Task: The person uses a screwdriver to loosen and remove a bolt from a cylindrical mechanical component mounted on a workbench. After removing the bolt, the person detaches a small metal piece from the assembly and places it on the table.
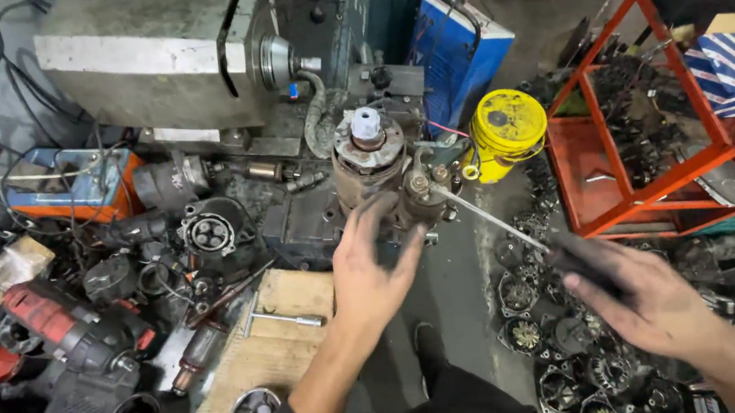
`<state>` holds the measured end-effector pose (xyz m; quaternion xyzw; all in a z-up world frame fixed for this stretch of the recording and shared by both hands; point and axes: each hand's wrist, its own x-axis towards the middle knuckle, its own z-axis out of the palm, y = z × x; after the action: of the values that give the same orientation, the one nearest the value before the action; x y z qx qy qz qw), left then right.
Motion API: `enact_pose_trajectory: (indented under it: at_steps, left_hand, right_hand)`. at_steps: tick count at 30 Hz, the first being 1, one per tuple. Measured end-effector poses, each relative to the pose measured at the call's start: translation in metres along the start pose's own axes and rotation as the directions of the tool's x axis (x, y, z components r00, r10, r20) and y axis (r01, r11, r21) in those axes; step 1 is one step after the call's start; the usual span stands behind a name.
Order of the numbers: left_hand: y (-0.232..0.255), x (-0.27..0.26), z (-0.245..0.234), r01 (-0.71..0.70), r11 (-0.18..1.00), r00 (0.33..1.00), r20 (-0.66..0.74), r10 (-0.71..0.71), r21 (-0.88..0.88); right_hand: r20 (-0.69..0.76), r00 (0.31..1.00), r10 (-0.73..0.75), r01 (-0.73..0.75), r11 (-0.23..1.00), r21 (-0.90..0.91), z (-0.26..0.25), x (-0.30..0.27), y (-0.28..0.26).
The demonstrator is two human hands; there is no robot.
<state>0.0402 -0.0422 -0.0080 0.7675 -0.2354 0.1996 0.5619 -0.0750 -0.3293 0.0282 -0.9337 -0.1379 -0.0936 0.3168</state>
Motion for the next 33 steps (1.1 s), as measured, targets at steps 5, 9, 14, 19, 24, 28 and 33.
enact_pose_trajectory:
  at_steps: [5, 9, 14, 19, 24, 28, 33]
  left_hand:
    - [-0.011, 0.012, 0.025, 0.029, 0.998, 0.997, -0.072, -0.025, 0.059]
    - [-0.014, 0.017, 0.029, 0.050, 0.997, 0.992, -0.121, -0.043, 0.055]
    - [-0.022, 0.014, 0.032, 0.025, 0.997, 0.995, -0.100, -0.018, 0.073]
    - [-0.024, 0.015, 0.032, 0.030, 0.999, 0.995, -0.101, -0.026, 0.042]
    - [-0.029, 0.014, 0.033, 0.016, 1.000, 0.995, -0.095, -0.017, -0.008]
    - [-0.029, 0.014, 0.036, -0.001, 1.000, 0.993, -0.120, 0.001, 0.000]
    - [-0.034, 0.012, 0.039, -0.029, 0.999, 0.990, -0.136, 0.032, 0.027]
  right_hand:
    - [0.053, 0.995, 0.090, -0.083, 0.990, -0.116, -0.014, 0.013, 0.011]
    - [0.120, 0.973, 0.195, -0.174, 0.970, -0.170, -0.025, 0.020, 0.009]
    - [0.179, 0.958, 0.226, -0.198, 0.967, -0.162, -0.028, 0.014, 0.012]
    - [0.079, 0.994, 0.078, -0.067, 0.990, -0.128, -0.020, 0.018, 0.003]
    - [0.118, 0.964, 0.240, -0.206, 0.947, -0.245, -0.020, 0.016, 0.004]
    - [0.106, 0.984, 0.143, -0.131, 0.985, -0.112, -0.018, 0.016, 0.014]
    - [0.269, 0.879, 0.393, -0.402, 0.915, -0.022, -0.027, 0.022, 0.020]
